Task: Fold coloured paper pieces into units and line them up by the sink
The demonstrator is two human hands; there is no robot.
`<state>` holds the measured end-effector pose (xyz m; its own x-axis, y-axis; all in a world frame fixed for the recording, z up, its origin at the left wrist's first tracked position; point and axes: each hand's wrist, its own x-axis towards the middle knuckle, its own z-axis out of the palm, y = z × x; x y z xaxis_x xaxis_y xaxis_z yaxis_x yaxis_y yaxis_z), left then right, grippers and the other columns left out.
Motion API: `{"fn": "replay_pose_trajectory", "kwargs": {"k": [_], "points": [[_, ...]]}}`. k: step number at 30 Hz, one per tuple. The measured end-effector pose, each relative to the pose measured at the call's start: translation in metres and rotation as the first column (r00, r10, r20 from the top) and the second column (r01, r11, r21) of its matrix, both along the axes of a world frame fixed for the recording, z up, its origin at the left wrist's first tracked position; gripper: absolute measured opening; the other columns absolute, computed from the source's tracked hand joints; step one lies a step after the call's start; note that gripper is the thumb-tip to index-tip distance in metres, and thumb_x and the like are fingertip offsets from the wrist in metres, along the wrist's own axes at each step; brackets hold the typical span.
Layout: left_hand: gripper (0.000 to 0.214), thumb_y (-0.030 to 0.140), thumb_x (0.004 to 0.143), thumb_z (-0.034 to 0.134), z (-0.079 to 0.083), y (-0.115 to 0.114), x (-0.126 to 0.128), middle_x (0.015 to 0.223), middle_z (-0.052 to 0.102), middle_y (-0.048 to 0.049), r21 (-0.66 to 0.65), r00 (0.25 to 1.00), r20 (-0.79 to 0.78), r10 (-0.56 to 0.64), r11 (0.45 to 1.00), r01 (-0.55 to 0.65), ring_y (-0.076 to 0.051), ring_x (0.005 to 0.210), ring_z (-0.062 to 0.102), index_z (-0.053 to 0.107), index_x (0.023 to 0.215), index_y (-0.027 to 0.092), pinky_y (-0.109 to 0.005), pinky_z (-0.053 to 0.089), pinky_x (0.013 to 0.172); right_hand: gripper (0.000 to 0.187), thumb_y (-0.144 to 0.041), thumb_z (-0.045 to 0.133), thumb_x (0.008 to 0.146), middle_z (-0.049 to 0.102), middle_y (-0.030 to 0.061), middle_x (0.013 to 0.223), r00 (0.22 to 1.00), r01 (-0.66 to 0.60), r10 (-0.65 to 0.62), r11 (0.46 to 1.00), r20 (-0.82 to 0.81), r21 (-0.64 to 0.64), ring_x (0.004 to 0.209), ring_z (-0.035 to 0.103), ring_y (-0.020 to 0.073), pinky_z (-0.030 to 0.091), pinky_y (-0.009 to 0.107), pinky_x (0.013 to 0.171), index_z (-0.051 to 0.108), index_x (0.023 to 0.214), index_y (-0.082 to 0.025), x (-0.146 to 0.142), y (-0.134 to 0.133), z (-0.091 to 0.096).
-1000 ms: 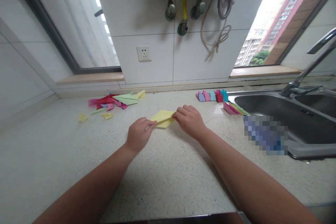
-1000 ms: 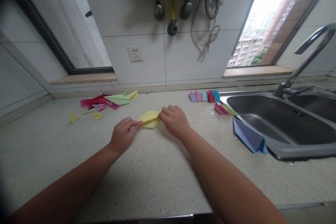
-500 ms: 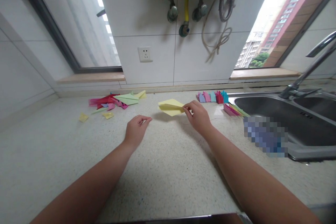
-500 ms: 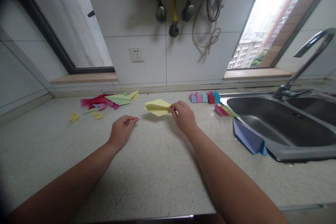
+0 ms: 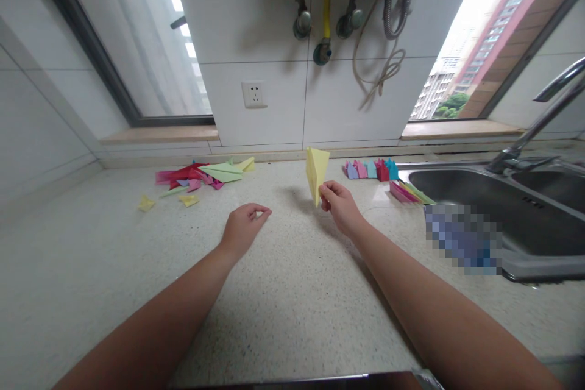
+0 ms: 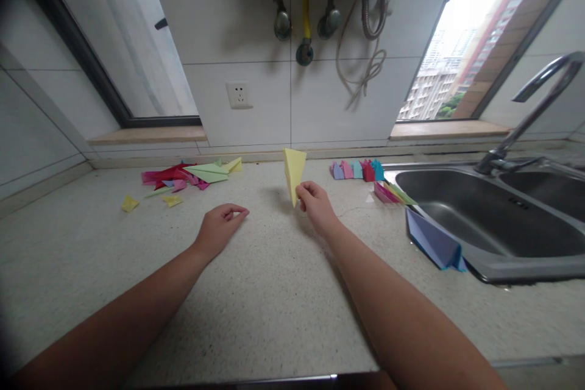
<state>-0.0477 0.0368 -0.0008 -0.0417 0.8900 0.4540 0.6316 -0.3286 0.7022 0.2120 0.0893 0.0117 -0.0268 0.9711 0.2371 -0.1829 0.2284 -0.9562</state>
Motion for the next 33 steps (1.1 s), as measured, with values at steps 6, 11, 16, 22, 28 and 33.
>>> {"fn": "replay_pose_trajectory", "kwargs": {"k": [6,11,16,22,28,33], "points": [[0.023,0.041,0.083,0.064,-0.001,0.000,0.001,0.062,0.060,0.0009,-0.003,0.999,-0.005,-0.035,0.999,0.035,-0.015,0.058,0.050,0.076,0.084,0.021,-0.027,0.036,0.056,0.030,-0.046,0.071,0.077,0.046,-0.0055,0.060,0.997,-0.066,0.064,0.997,-0.054,-0.032,0.049,0.038,0.0083,0.029,0.024,0.047,0.056,0.074,-0.021,-0.002,-0.005,0.003],[0.023,0.041,0.084,0.064,-0.001,0.000,0.001,0.060,0.057,0.0017,-0.012,0.998,-0.039,-0.044,0.999,0.044,-0.014,0.057,0.049,0.076,0.084,0.022,-0.026,0.035,0.056,0.031,-0.044,0.074,0.075,0.046,-0.0047,0.062,0.981,-0.157,0.147,0.985,-0.130,-0.073,0.051,0.040,0.0093,0.031,0.023,0.048,0.053,0.075,-0.022,-0.004,-0.009,0.007],[0.023,0.041,0.084,0.063,-0.001,0.001,0.001,0.058,0.056,0.0024,-0.011,0.997,-0.053,-0.057,0.998,0.056,-0.014,0.055,0.047,0.076,0.084,0.021,-0.026,0.033,0.054,0.025,-0.040,0.074,0.075,0.053,-0.0011,0.069,0.939,-0.271,0.238,0.956,-0.247,-0.108,0.055,0.043,0.0106,0.041,0.025,0.053,0.059,0.084,-0.021,-0.004,-0.011,0.010],[0.020,0.037,0.084,0.064,0.001,0.000,0.002,0.058,0.059,0.0014,-0.039,0.996,-0.042,-0.078,0.996,0.076,-0.015,0.058,0.053,0.076,0.084,0.022,-0.027,0.040,0.058,0.014,-0.029,0.070,0.076,0.059,0.0020,0.073,0.902,-0.309,0.246,0.942,-0.354,-0.133,0.058,0.048,0.0126,0.047,0.028,0.057,0.063,0.085,-0.021,-0.009,-0.013,0.012],[0.020,0.036,0.084,0.063,0.000,0.000,0.003,0.056,0.058,0.0015,-0.017,0.993,-0.058,-0.103,0.995,0.102,-0.015,0.059,0.054,0.076,0.083,0.021,-0.027,0.041,0.058,0.016,-0.031,0.069,0.074,0.059,0.0033,0.074,0.926,-0.276,0.225,0.952,-0.304,-0.135,0.060,0.048,0.0138,0.049,0.029,0.057,0.062,0.085,-0.021,-0.009,-0.014,0.013],[0.020,0.037,0.084,0.063,0.000,0.000,0.003,0.057,0.057,0.0020,-0.042,0.992,-0.066,-0.104,0.994,0.102,-0.015,0.058,0.053,0.075,0.083,0.021,-0.027,0.039,0.057,0.023,-0.040,0.071,0.078,0.053,-0.0027,0.069,0.953,-0.237,0.221,0.970,-0.205,-0.054,0.053,0.043,0.0100,0.043,0.026,0.054,0.060,0.089,-0.023,-0.008,-0.012,0.009]]}}
